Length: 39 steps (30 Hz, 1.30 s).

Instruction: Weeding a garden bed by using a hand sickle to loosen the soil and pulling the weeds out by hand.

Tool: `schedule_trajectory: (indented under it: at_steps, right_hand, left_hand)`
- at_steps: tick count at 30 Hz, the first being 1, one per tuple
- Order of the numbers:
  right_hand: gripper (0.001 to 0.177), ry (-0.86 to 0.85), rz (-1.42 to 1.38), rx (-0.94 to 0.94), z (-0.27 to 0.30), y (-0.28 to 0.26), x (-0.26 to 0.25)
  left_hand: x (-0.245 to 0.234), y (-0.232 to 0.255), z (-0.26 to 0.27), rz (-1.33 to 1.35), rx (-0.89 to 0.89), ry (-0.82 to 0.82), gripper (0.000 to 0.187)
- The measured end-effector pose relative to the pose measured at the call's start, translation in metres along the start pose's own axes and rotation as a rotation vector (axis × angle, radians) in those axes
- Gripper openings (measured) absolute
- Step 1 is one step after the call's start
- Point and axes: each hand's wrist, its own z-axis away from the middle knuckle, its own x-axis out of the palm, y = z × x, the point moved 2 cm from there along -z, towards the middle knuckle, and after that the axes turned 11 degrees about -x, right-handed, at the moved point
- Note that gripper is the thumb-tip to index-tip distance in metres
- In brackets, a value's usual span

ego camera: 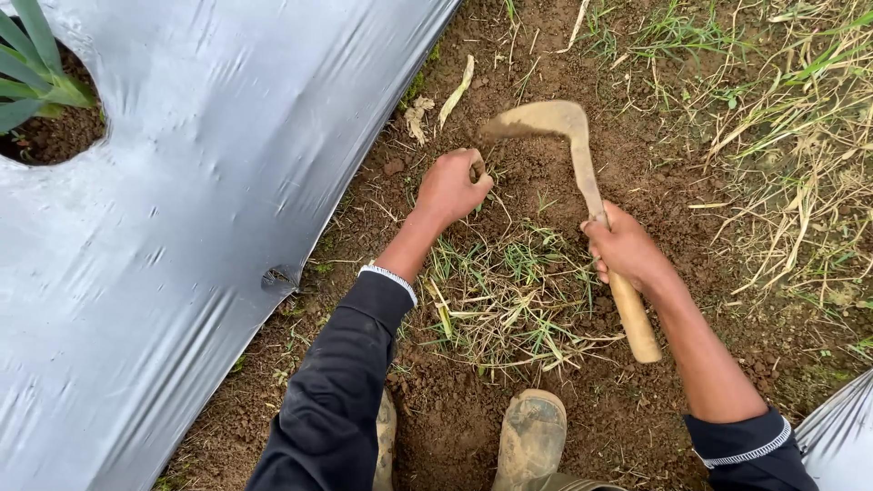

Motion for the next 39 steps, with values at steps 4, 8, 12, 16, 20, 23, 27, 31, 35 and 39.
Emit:
schedule_trajectory:
  at_steps: [4, 8, 12, 16, 20, 23, 27, 31, 35, 39]
  right_hand:
    - [0.047, -0.114, 0.141, 0.079, 0.037, -0.003, -0.008]
    - [0.019, -0.166, 0.398, 0.159, 0.059, 0.011, -0.026]
    - [0.010, -0.012, 0.451, 0.152, 0.067, -0.007, -0.038]
    - [0.007, 0.242, 0.049, 0.143, 0.054, -0.018, -0.033]
    - [0.030, 0.278, -0.215, -0.077, 0.026, -0.013, -0.021]
    - [0.031, 0.286, -0.275, -0.081, 0.000, -0.020, -0.012]
    - [0.042, 0.299, -0.275, -0.149, -0.040, -0.039, -0.003]
    - [0.041, 0.296, -0.294, -0.173, -0.076, -0.046, 0.006]
    - [0.046, 0.269, -0.273, -0.151, -0.069, -0.048, 0.020]
    - [0.047, 0.282, -0.233, -0.170, -0.078, -0.050, 0.008]
  left_hand:
    - [-0.018, 0.005, 0.004, -0.010, 0.049, 0.148, 0.013]
    - [-0.001, 0.008, 0.011, -0.135, 0.047, 0.176, 0.042]
    - [0.023, 0.026, 0.039, -0.243, -0.048, 0.014, 0.064]
    - [0.046, 0.030, 0.064, -0.355, 0.012, -0.180, 0.062]
    - [0.028, 0.040, 0.065, -0.068, 0.082, -0.270, 0.044]
    - [0.008, 0.042, 0.049, -0.134, 0.029, -0.132, 0.043]
    - [-0.007, 0.036, 0.039, -0.377, -0.022, 0.073, 0.060]
    - [-0.005, 0.032, 0.043, -0.455, -0.019, 0.007, 0.063]
    - [0.005, 0.020, 0.039, -0.393, 0.022, 0.034, 0.063]
    - [0.008, 0.018, 0.034, -0.402, 0.024, 0.069, 0.058]
